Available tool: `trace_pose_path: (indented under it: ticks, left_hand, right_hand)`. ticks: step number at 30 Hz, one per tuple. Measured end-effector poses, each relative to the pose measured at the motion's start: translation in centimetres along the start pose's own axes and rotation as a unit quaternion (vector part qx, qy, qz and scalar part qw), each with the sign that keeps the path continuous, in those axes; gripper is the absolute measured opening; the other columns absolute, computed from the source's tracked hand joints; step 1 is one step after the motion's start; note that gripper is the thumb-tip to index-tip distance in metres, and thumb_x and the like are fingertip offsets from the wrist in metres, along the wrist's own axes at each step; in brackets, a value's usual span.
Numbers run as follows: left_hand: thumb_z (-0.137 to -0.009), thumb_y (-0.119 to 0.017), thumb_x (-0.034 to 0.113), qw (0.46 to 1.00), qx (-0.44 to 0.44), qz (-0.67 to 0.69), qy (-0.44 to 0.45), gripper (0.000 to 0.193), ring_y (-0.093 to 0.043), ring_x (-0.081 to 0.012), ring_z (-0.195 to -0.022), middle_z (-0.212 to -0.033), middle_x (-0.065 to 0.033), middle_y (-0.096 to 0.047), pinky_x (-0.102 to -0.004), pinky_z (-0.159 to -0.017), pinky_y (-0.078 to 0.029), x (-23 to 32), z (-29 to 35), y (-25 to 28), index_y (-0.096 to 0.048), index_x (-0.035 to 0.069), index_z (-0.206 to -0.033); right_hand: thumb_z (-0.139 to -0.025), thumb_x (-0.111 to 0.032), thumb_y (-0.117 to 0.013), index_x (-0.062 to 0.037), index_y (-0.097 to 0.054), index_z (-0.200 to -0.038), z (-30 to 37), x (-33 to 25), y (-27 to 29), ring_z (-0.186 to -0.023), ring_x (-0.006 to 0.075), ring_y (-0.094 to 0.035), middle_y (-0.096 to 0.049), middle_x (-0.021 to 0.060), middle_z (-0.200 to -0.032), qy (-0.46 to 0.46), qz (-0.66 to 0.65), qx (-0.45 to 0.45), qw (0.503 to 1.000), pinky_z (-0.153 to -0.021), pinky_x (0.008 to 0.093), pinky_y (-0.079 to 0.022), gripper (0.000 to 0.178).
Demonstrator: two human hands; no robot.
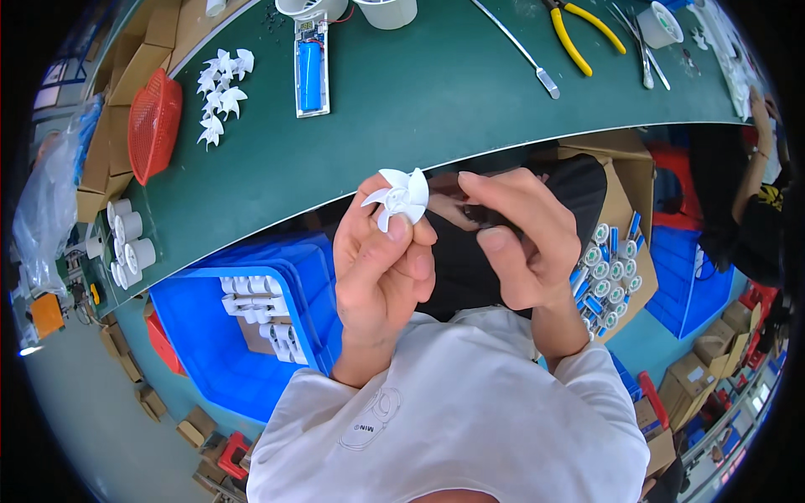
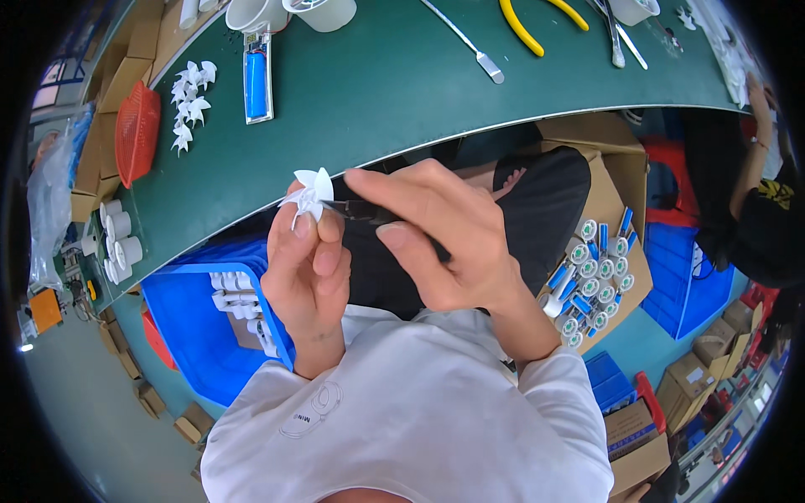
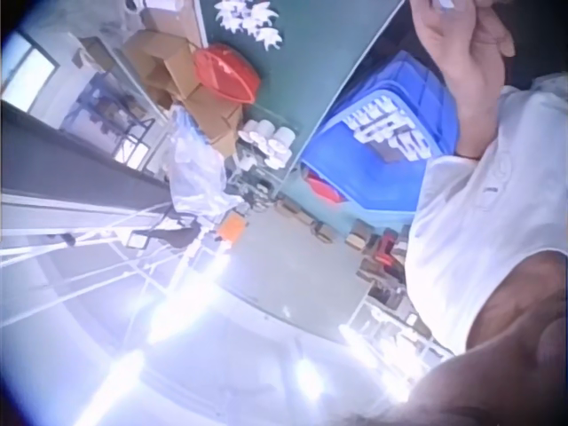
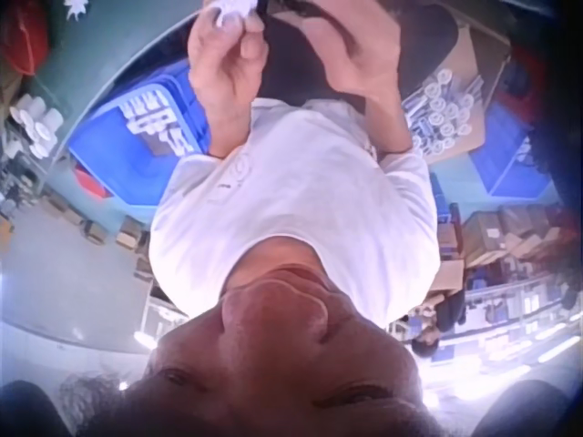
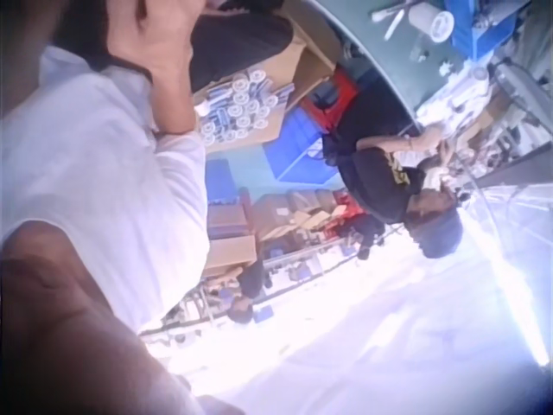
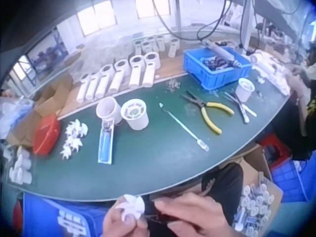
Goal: Assemble small handheld portable fans by attaching blades to the motor and securing the plastic casing.
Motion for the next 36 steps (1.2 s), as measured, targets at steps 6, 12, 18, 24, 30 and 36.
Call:
trace_pose_path:
  ticks: [6, 12, 18, 24, 30, 36]
  left_hand:
    - [-0.093, -0.052, 0.012, 0.995, -0.01, 0.073, 0.07, 0.042, -0.047, -0.0063, -0.052, -0.075, -0.007, -0.06, -0.0187, -0.042, -0.035, 0.2, 0.4, -1.1, -0.04, -0.007, -0.128]
    - [-0.094, -0.05, 0.015, 0.994, -0.042, 0.069, 0.069, 0.042, -0.043, -0.0052, -0.051, -0.072, -0.004, -0.056, -0.0194, -0.046, -0.031, -0.3, 0.4, -0.9, -0.039, -0.005, -0.129]
    - [-0.097, -0.046, 0.015, 0.988, -0.046, 0.116, 0.087, 0.033, -0.044, -0.0054, -0.053, -0.071, -0.0047, -0.056, -0.0196, -0.047, -0.033, -0.8, 0.5, -1.2, -0.043, -0.004, -0.124]
    - [-0.098, -0.042, 0.014, 0.987, -0.044, 0.132, 0.079, 0.03, -0.045, -0.0053, -0.054, -0.071, -0.0057, -0.057, -0.0196, -0.047, -0.033, -1.2, 0.5, -1.4, -0.045, -0.004, -0.121]
    - [-0.099, -0.042, 0.014, 0.987, -0.056, 0.128, 0.076, 0.029, -0.044, -0.0052, -0.054, -0.069, -0.0046, -0.056, -0.0203, -0.048, -0.032, -1.2, 0.6, -1.4, -0.046, -0.004, -0.12]
    - [-0.096, -0.049, 0.014, 0.988, -0.082, 0.105, 0.079, 0.034, -0.043, -0.0054, -0.055, -0.074, -0.0029, -0.054, -0.0207, -0.051, -0.032, -1.3, 0.5, -0.8, -0.04, -0.003, -0.124]
  right_hand:
    - [-0.078, -0.015, -0.07, 0.0019, -0.072, -0.102, -0.3, -0.4, 0.1, -0.062, 0.0229, -0.063, -0.065, 0.0128, -0.082, 0.083, 0.11, -0.062, 0.989, -0.055, 0.0275, -0.05, 0.029]
    - [-0.069, -0.013, -0.075, 0.0007, -0.073, -0.099, -0.1, -0.4, 0.0, -0.061, 0.0217, -0.062, -0.066, 0.0099, -0.078, 0.122, 0.126, -0.048, 0.983, -0.056, 0.0277, -0.052, 0.034]
    - [-0.068, -0.013, -0.078, 0.0004, -0.073, -0.099, -0.2, -0.4, -0.2, -0.059, 0.0205, -0.061, -0.067, 0.009, -0.078, 0.124, 0.141, -0.02, 0.982, -0.053, 0.0277, -0.05, 0.034]
    - [-0.068, -0.013, -0.078, 0.0008, -0.073, -0.099, -0.2, -0.2, -0.2, -0.058, 0.0203, -0.061, -0.067, 0.0091, -0.078, 0.13, 0.149, -0.01, 0.98, -0.052, 0.0271, -0.049, 0.035]
    - [-0.071, -0.012, -0.076, 0.0008, -0.073, -0.1, -0.2, -0.3, -0.3, -0.058, 0.0202, -0.06, -0.067, 0.0095, -0.08, 0.137, 0.133, -0.009, 0.981, -0.052, 0.0272, -0.049, 0.032]
    - [-0.071, -0.015, -0.077, 0.0014, -0.073, -0.099, -0.2, -0.3, -0.2, -0.058, 0.0206, -0.061, -0.068, 0.0099, -0.08, 0.139, 0.141, -0.007, 0.98, -0.052, 0.0273, -0.049, 0.033]
Point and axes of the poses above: each hand's wrist, its own z-axis away from the middle knuckle, its own y-axis out of the back of the hand, x = y × z, the point moved 1 cm from there along -z, towards the middle knuckle
